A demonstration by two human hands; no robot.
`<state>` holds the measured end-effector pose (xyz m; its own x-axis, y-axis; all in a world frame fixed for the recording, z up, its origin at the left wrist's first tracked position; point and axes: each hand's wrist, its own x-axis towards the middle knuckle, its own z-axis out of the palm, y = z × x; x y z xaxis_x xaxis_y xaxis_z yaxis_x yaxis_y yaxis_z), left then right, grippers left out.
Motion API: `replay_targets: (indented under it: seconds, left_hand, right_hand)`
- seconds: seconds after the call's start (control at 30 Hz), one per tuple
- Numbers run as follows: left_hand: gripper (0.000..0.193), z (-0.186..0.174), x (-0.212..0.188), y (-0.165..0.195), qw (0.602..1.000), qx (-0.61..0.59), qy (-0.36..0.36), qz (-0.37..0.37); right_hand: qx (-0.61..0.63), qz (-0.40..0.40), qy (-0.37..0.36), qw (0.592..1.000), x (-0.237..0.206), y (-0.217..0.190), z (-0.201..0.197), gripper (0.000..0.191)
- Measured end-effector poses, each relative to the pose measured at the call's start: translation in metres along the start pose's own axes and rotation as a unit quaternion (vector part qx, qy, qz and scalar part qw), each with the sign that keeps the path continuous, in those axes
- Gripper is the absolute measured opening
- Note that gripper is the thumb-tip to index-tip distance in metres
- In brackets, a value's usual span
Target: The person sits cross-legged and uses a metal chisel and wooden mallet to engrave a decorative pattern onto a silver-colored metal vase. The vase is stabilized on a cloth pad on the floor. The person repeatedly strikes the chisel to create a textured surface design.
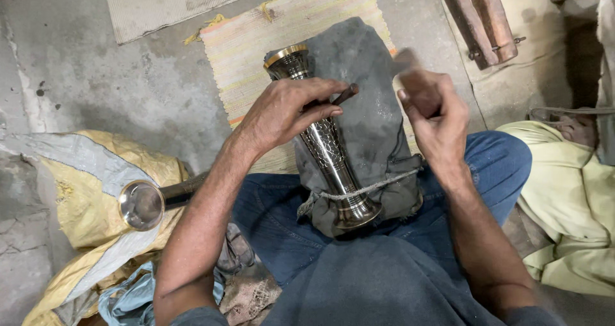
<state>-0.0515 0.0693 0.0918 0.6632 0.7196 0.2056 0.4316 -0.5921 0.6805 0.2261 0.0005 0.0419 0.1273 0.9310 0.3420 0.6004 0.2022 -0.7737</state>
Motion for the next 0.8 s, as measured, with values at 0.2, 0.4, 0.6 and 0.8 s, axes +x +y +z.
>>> replay_targets:
  seconds: [0.2,0.4,0.6,0.8]
  left_hand:
    - [0.035,0.008,0.004,-0.002,1.0,0.02,-0.018,-0.002]
    - [0.038,0.018,-0.01,-0.006,0.998,0.017,0.056,-0.037]
    - [0.041,0.035,-0.027,-0.003,0.973,-0.016,0.194,-0.123]
    - [0.033,0.06,-0.037,0.009,0.91,-0.118,0.353,-0.181]
  right_hand:
    - [-0.122,-0.091,0.005,0.988,-0.002,0.009,-0.005,0.033]
    - [-0.146,-0.119,-0.08,0.979,0.026,0.007,-0.013,0.03]
    - [-0.101,-0.184,-0.136,0.968,0.072,-0.015,-0.015,0.027]
    - [-0.223,-0.367,-0.155,0.889,0.117,-0.057,-0.014,0.032]
